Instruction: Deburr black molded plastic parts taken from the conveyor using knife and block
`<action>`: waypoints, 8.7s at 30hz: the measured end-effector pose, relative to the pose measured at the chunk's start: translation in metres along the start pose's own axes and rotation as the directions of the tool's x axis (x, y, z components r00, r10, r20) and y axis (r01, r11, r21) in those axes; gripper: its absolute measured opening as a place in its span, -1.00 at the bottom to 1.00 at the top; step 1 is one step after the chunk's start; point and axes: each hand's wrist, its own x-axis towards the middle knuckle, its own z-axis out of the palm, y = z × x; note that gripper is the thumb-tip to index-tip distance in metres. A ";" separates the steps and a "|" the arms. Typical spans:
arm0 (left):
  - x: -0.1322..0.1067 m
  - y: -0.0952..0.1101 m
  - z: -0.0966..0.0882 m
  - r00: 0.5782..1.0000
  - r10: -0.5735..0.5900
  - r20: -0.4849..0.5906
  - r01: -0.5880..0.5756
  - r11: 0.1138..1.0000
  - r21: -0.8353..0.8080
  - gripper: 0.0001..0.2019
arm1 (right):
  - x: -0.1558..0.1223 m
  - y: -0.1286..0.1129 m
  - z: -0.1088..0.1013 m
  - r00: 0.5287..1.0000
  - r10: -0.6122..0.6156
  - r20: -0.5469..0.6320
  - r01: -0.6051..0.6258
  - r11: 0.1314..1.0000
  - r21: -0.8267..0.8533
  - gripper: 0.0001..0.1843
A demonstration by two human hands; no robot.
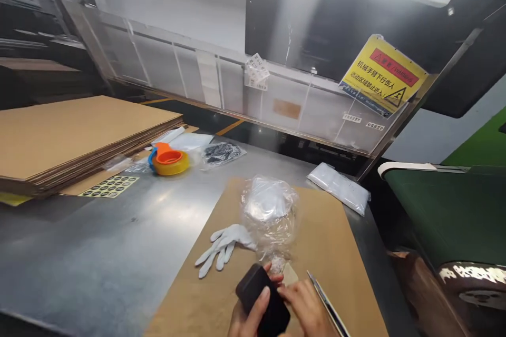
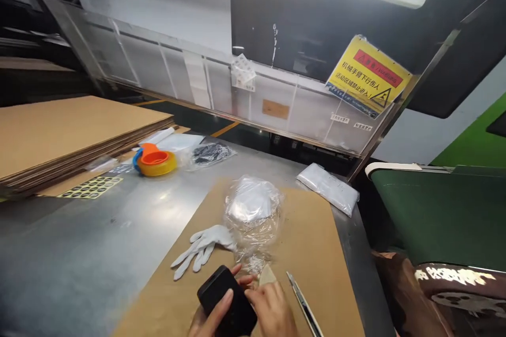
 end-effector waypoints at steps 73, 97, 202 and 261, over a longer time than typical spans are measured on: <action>-0.022 0.040 -0.085 0.706 -0.264 0.657 0.619 0.679 -0.393 -0.44 | -0.050 -0.104 0.057 0.988 0.077 -0.130 -0.001 0.865 0.502 -0.54; -0.039 0.031 -0.070 0.906 -0.345 0.245 0.353 0.935 0.012 -0.33 | -0.010 -0.088 0.031 0.992 -0.103 -0.075 0.119 0.960 0.254 -0.36; 0.000 0.056 -0.081 0.886 -0.463 -0.008 0.413 0.799 -0.437 -0.67 | -0.014 -0.026 0.062 0.838 0.529 -0.133 -0.532 0.847 0.011 -0.60; -0.033 0.067 -0.070 0.987 0.028 -0.156 -0.070 0.960 -0.269 -0.43 | 0.004 -0.132 0.023 0.585 0.255 0.770 -0.686 0.661 0.304 -0.54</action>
